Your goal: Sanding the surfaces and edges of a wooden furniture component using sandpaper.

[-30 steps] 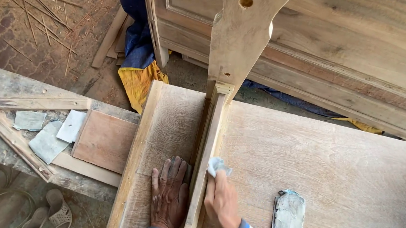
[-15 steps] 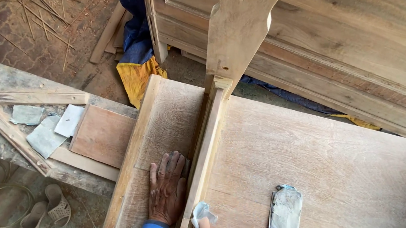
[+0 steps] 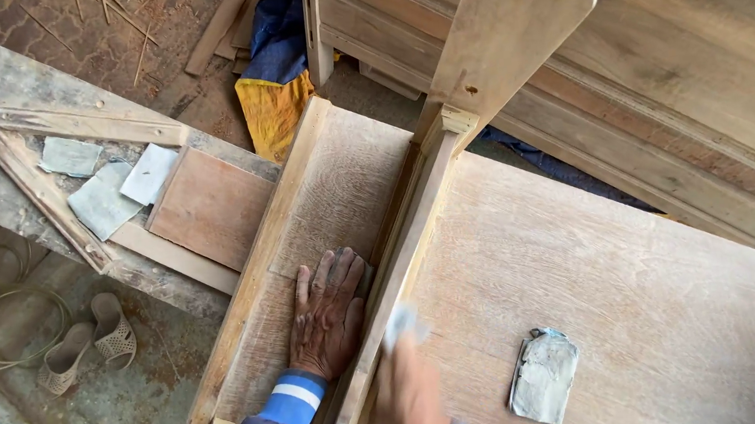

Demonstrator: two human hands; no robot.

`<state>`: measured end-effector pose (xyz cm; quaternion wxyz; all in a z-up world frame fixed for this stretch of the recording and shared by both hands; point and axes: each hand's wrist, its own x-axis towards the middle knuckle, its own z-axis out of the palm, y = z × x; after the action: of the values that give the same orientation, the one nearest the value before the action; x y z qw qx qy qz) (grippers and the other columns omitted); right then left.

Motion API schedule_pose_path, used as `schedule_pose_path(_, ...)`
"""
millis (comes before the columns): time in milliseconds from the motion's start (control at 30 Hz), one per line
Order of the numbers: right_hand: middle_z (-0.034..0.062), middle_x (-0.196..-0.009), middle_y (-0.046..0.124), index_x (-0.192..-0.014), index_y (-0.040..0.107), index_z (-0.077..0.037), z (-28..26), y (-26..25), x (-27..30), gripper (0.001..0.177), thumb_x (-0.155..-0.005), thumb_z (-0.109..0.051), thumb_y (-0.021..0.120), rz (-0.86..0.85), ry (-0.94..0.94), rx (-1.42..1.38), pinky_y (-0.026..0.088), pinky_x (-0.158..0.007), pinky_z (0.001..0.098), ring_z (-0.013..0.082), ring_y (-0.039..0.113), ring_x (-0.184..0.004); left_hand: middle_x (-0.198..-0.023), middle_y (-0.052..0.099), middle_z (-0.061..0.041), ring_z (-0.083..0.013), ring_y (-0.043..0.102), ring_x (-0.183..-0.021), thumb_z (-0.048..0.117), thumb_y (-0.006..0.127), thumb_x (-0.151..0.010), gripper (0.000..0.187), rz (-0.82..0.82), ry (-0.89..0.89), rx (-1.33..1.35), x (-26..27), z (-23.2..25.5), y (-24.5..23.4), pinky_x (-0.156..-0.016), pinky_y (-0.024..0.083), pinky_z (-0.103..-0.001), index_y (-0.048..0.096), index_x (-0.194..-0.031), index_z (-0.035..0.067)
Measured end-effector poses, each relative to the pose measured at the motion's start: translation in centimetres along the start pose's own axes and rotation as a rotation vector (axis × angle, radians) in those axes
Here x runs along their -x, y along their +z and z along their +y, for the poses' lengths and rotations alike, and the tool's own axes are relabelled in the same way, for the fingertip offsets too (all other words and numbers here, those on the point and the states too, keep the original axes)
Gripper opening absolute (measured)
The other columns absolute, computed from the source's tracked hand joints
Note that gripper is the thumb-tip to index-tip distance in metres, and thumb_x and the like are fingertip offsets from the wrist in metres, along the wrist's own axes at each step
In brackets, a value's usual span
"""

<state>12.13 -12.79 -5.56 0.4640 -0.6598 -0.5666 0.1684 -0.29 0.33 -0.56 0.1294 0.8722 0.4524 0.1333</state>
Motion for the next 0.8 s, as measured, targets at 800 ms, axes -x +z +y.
schedule_pose_path(800, 0.0248, -0.098, 0.069, -0.139, 0.053, -0.006, 0.6, -1.5, -7.4, 0.045, -0.094, -0.008, 0.054, -0.124, 0.535, -0.331, 0.057, -0.080, 0.0436, 0.0357, 0.072, -0.090, -0.166, 0.035, -0.008, -0.0322, 0.025, -0.155, 0.026, 0.043, -0.101, 0.058, 0.037, 0.052, 0.005, 0.1, 0.1, -0.2, -0.125, 0.010, -0.057, 0.038, -0.157, 0.013)
